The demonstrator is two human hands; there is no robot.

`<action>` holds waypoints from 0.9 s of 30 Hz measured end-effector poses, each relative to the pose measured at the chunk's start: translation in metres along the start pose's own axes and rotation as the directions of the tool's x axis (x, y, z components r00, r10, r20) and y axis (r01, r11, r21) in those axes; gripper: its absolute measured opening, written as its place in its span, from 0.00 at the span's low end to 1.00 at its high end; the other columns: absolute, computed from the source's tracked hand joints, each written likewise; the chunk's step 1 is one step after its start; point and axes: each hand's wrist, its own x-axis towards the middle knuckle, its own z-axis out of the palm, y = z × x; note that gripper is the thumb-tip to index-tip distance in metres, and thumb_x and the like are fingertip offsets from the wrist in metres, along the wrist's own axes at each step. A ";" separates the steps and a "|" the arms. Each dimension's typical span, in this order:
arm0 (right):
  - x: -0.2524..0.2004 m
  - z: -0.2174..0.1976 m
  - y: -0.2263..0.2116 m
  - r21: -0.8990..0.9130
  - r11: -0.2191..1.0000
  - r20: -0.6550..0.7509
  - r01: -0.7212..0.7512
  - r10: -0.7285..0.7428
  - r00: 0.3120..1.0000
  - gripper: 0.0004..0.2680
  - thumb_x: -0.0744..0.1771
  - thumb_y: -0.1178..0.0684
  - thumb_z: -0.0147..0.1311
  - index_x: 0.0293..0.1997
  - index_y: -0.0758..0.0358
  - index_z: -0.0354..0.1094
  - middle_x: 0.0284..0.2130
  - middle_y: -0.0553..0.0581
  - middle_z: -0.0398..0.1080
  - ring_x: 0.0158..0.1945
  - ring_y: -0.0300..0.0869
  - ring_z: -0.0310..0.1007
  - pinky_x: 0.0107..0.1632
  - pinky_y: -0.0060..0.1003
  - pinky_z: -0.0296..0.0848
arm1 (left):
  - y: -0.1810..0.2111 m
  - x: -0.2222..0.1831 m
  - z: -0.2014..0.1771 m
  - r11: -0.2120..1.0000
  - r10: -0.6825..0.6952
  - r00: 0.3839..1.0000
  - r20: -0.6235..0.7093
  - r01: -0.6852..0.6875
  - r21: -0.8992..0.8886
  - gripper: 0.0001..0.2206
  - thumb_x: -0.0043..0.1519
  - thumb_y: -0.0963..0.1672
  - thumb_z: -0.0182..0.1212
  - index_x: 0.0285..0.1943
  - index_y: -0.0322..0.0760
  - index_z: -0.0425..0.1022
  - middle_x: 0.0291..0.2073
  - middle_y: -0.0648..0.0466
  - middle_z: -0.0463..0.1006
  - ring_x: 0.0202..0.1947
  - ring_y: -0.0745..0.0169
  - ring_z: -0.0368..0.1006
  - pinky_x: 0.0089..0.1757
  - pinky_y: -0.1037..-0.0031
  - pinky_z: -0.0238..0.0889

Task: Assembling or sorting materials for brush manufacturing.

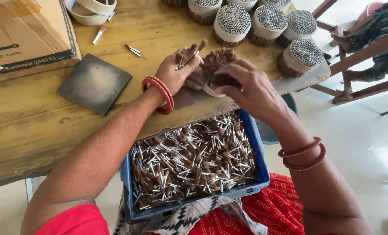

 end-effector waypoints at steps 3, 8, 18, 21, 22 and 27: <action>0.003 0.005 0.014 0.000 1.000 -0.057 0.027 -0.027 0.998 0.07 0.67 0.56 0.63 0.46 0.65 0.76 0.39 0.60 0.75 0.39 0.48 0.79 0.41 0.39 0.77 | -0.002 -0.002 -0.005 0.994 0.065 0.998 -0.024 -0.067 -0.089 0.11 0.69 0.46 0.58 0.54 0.34 0.71 0.40 0.53 0.79 0.36 0.63 0.80 0.38 0.71 0.80; 0.012 0.009 0.018 -0.140 0.988 -0.054 0.061 -0.069 0.996 0.09 0.71 0.49 0.58 0.57 0.56 0.75 0.52 0.57 0.77 0.53 0.48 0.79 0.56 0.43 0.78 | 0.012 -0.005 -0.005 0.974 0.045 0.998 -0.035 -0.052 -0.223 0.12 0.67 0.46 0.60 0.53 0.34 0.72 0.39 0.51 0.79 0.38 0.61 0.80 0.40 0.69 0.79; 0.027 0.025 -0.008 -0.310 0.895 -0.011 0.320 -0.341 0.940 0.48 0.59 0.26 0.67 0.79 0.66 0.39 0.75 0.69 0.48 0.78 0.58 0.43 0.77 0.59 0.37 | 0.024 -0.016 0.005 0.906 -0.041 0.996 0.082 0.072 -0.418 0.14 0.66 0.45 0.60 0.55 0.30 0.70 0.44 0.42 0.82 0.45 0.50 0.83 0.47 0.60 0.82; 0.028 0.040 -0.005 -0.241 0.893 -0.021 0.381 -0.397 0.917 0.41 0.63 0.35 0.68 0.81 0.61 0.42 0.75 0.64 0.51 0.78 0.54 0.47 0.80 0.54 0.44 | 0.015 -0.017 0.005 0.929 -0.024 0.985 0.172 0.086 -0.360 0.16 0.66 0.43 0.60 0.60 0.31 0.68 0.49 0.44 0.81 0.47 0.53 0.82 0.47 0.63 0.80; 0.028 0.046 -0.001 -0.176 0.920 0.026 0.350 -0.351 0.936 0.37 0.66 0.43 0.67 0.83 0.57 0.45 0.76 0.58 0.56 0.79 0.48 0.53 0.82 0.49 0.50 | 0.013 -0.019 0.004 0.939 -0.005 0.976 0.217 0.079 -0.334 0.17 0.66 0.42 0.61 0.63 0.31 0.67 0.51 0.45 0.80 0.49 0.55 0.81 0.48 0.64 0.79; 0.033 0.022 -0.034 -0.179 0.887 -0.073 0.425 -0.442 0.894 0.35 0.63 0.45 0.70 0.76 0.59 0.50 0.70 0.64 0.58 0.73 0.57 0.57 0.75 0.50 0.55 | 0.032 -0.025 0.014 0.993 0.027 0.974 0.223 0.000 -0.118 0.18 0.66 0.42 0.58 0.65 0.34 0.65 0.48 0.49 0.81 0.44 0.58 0.82 0.40 0.67 0.81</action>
